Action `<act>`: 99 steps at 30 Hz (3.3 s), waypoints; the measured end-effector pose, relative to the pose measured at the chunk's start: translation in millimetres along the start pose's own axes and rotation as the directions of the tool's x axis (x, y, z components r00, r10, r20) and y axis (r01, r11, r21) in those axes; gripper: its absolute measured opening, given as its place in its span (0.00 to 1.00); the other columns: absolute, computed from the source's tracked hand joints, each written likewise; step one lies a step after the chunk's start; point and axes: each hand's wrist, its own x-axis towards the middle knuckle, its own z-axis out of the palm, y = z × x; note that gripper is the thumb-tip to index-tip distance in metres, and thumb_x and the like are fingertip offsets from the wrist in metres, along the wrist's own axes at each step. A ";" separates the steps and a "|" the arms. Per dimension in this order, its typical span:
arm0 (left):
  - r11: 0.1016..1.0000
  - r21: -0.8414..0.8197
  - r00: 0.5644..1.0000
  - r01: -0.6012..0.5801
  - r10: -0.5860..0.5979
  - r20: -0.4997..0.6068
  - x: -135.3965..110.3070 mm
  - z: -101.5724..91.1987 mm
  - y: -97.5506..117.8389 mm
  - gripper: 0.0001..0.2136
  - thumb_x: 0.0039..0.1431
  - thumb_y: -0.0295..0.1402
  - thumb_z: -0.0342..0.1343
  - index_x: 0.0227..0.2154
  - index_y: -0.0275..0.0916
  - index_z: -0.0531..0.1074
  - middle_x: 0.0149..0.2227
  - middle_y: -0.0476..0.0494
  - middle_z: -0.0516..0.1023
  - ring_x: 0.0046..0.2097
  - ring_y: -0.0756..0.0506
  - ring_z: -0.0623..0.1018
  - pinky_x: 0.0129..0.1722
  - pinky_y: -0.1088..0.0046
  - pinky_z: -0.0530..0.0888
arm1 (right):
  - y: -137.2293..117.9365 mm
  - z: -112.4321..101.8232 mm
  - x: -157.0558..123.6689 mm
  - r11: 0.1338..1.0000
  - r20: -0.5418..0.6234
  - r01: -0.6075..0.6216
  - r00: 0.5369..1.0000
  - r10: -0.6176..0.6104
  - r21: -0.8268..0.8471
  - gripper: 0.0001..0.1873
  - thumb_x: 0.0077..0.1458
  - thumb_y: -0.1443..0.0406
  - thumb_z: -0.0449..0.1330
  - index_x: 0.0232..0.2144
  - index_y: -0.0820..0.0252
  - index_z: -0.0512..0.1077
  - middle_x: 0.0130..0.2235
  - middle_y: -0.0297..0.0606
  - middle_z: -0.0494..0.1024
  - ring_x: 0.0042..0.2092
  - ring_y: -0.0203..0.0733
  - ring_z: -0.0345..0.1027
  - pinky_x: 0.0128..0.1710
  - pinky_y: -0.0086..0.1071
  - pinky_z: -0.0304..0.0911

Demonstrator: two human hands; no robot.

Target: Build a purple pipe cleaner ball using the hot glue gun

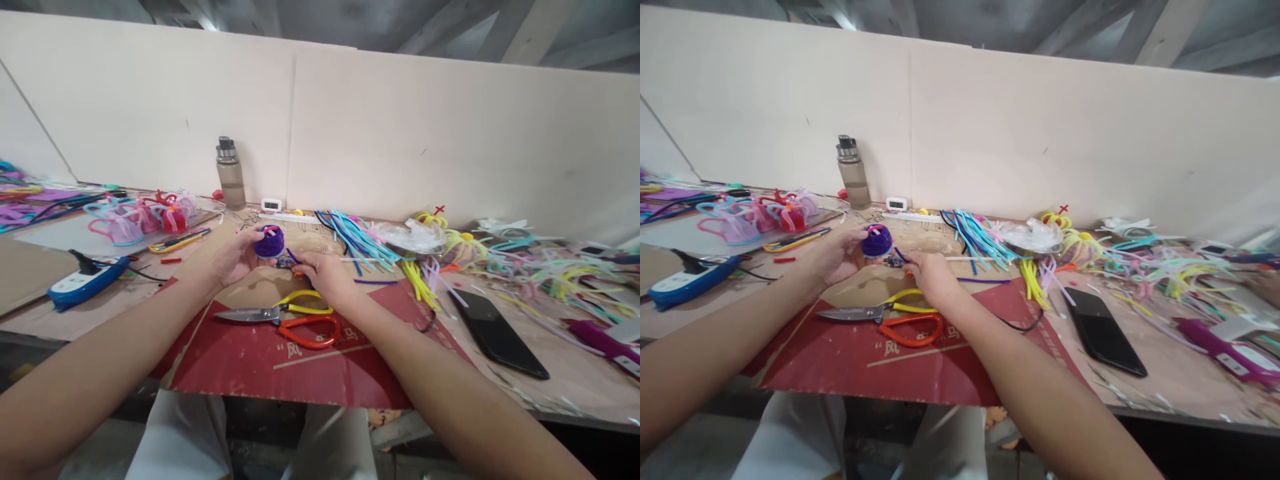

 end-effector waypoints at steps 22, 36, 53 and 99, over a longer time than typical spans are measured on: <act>0.996 0.091 1.000 0.001 -0.003 0.024 -1.8 2.3 -0.7 0.12 0.51 0.28 0.58 0.40 0.35 0.72 0.36 0.41 0.79 0.36 0.43 0.81 0.30 0.70 0.78 | -6.6 -16.9 -1.5 0.992 -0.441 0.127 0.890 -0.118 -0.009 0.11 0.60 0.65 0.55 0.38 0.59 0.77 0.35 0.41 0.78 0.38 0.42 0.69 0.40 0.35 0.63; 0.991 0.126 0.996 0.054 -0.062 0.060 -1.5 3.1 -4.9 0.12 0.51 0.27 0.57 0.41 0.37 0.73 0.39 0.41 0.79 0.37 0.44 0.79 0.31 0.69 0.78 | -8.0 -18.6 -1.6 0.965 -0.283 0.016 0.957 0.061 0.262 0.07 0.53 0.65 0.61 0.31 0.56 0.80 0.33 0.35 0.82 0.35 0.42 0.75 0.38 0.35 0.68; 0.990 0.135 0.997 0.040 -0.049 0.063 0.1 3.6 -8.2 0.10 0.50 0.27 0.59 0.38 0.37 0.74 0.38 0.45 0.77 0.36 0.46 0.78 0.33 0.69 0.79 | -8.9 -14.1 -8.1 0.943 -0.269 0.233 0.917 -0.295 -0.238 0.09 0.58 0.68 0.58 0.29 0.56 0.78 0.29 0.38 0.72 0.35 0.41 0.64 0.36 0.34 0.60; 0.980 0.196 0.995 0.047 -0.063 0.081 -0.4 4.5 -8.8 0.14 0.50 0.27 0.59 0.42 0.35 0.72 0.40 0.40 0.78 0.38 0.44 0.79 0.33 0.69 0.78 | -9.4 -10.7 -8.8 0.912 -0.266 0.277 0.894 -0.360 -0.303 0.10 0.59 0.70 0.55 0.29 0.60 0.76 0.30 0.39 0.70 0.36 0.40 0.62 0.36 0.33 0.59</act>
